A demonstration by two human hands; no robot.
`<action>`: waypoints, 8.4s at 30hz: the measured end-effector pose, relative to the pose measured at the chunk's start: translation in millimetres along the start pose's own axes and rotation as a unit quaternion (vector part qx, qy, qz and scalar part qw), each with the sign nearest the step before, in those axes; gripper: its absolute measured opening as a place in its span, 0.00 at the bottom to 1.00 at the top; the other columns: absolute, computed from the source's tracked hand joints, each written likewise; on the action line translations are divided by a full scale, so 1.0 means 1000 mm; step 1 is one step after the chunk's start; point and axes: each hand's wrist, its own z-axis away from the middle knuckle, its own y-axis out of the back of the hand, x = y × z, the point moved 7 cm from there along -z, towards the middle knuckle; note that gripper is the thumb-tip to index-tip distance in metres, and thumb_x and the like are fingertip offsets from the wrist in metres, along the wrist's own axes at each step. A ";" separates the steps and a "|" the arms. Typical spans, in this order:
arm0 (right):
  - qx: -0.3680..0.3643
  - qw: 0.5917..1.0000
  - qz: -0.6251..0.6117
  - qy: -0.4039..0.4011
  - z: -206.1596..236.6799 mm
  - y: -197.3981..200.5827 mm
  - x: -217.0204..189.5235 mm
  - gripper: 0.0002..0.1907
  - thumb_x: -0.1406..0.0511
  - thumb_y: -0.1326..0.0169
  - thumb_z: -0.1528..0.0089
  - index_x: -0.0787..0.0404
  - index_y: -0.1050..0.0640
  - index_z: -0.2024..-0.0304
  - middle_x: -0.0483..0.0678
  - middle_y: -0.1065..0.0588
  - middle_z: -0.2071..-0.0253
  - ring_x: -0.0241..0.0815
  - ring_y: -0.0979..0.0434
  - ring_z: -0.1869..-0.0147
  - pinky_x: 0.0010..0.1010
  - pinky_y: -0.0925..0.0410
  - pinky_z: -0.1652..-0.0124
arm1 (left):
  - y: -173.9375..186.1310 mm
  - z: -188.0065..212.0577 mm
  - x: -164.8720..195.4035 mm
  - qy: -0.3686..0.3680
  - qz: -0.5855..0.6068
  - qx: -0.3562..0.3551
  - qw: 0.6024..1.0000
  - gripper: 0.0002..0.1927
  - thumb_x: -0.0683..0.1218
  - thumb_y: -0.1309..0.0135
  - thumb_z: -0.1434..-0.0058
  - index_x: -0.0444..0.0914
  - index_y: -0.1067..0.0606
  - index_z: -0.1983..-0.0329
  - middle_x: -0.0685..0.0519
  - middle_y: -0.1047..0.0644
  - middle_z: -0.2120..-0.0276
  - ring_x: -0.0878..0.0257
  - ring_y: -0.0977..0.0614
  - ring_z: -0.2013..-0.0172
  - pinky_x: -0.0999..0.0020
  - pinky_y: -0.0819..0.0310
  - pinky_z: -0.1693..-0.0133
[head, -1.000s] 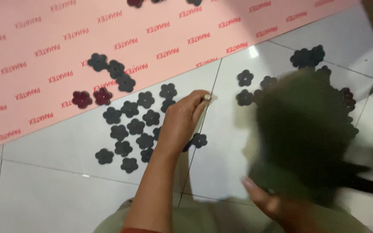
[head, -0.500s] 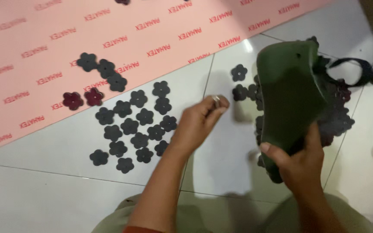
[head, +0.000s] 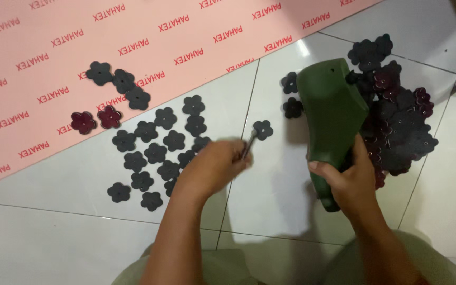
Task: The person is attaching small flower-shaped decorations to a green shoe using a metal tool. They pick up each decoration, place it on the shoe, and press it into place with the tool.
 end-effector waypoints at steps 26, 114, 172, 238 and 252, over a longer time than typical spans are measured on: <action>-0.041 0.993 0.044 0.105 -0.001 -0.018 0.000 0.52 0.69 0.38 0.48 0.64 0.47 0.24 0.56 0.28 0.46 0.46 0.21 0.47 0.40 0.25 0.49 | 0.039 -0.012 -0.006 -0.082 0.255 0.309 0.912 0.06 0.46 0.47 0.31 0.39 0.24 0.56 0.58 0.18 0.65 0.71 0.19 0.63 0.73 0.25 0.58; -0.040 0.997 -0.009 0.072 0.019 -0.016 -0.021 0.47 0.72 0.37 0.50 0.67 0.38 0.29 0.55 0.28 0.44 0.45 0.24 0.44 0.36 0.30 0.49 | 0.076 0.019 -0.014 -0.129 0.249 0.471 0.836 0.07 0.44 0.48 0.28 0.38 0.22 0.53 0.54 0.19 0.64 0.70 0.23 0.65 0.74 0.27 0.60; -0.020 0.944 0.278 0.179 0.011 -0.057 -0.034 0.55 0.61 0.32 0.53 0.65 0.44 0.28 0.63 0.34 0.43 0.60 0.32 0.43 0.54 0.35 0.47 | 0.072 0.014 -0.018 -0.089 0.169 0.429 0.883 0.05 0.43 0.48 0.29 0.40 0.26 0.53 0.55 0.25 0.72 0.68 0.29 0.74 0.72 0.31 0.69; -0.006 0.950 0.252 0.184 0.000 -0.042 -0.023 0.54 0.58 0.33 0.49 0.70 0.45 0.27 0.65 0.37 0.39 0.62 0.38 0.34 0.53 0.42 0.38 | 0.077 0.019 -0.014 0.022 0.118 0.311 0.943 0.09 0.48 0.44 0.35 0.39 0.23 0.57 0.51 0.20 0.74 0.61 0.21 0.75 0.64 0.28 0.68; 0.007 0.933 0.310 0.182 -0.004 -0.047 -0.007 0.59 0.55 0.32 0.49 0.74 0.49 0.27 0.66 0.40 0.38 0.65 0.40 0.33 0.56 0.44 0.36 | 0.068 -0.015 -0.047 -0.217 0.479 0.374 0.764 0.07 0.44 0.46 0.29 0.35 0.26 0.52 0.54 0.19 0.58 0.70 0.19 0.55 0.74 0.22 0.51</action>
